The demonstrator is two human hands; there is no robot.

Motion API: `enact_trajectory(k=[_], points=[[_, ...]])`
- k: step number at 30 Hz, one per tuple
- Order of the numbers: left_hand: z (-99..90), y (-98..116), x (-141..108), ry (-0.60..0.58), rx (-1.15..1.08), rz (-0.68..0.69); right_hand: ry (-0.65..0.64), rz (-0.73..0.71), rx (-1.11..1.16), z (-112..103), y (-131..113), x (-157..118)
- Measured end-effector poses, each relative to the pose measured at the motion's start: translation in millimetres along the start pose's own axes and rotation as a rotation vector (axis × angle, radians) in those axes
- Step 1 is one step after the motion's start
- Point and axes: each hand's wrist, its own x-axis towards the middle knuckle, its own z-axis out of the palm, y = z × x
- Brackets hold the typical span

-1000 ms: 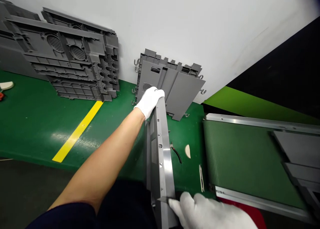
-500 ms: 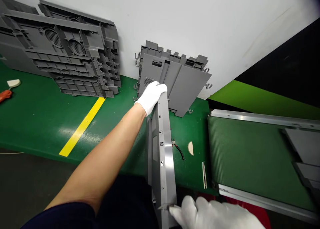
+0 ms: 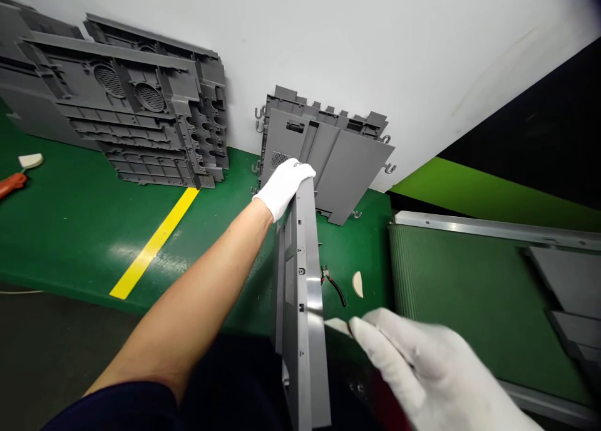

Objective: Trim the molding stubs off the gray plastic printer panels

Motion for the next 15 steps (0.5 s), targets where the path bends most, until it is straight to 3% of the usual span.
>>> enact_trajectory(k=[3,7,10,13,15], points=[[-2.4,-1.8,0.7,-0.006,-0.014,0.003,-0.021,0.124,0.059,6.0,-11.8,5.3],[-3.1,-4.6,3.0,-0.010,-0.018,0.016,-0.165,0.220,0.061,29.5,-24.9,8.0],[-2.4,-6.2,4.2,-0.009,-0.030,0.017,-0.063,0.273,0.018,31.2,-23.7,14.4],[-1.9,-6.6,4.5,-0.018,-0.062,0.001,0.115,0.165,-0.036,19.4,-20.3,14.0],[-1.5,-6.5,4.7,-0.027,-0.073,-0.003,0.081,0.003,-0.133,14.9,-18.2,4.4]])
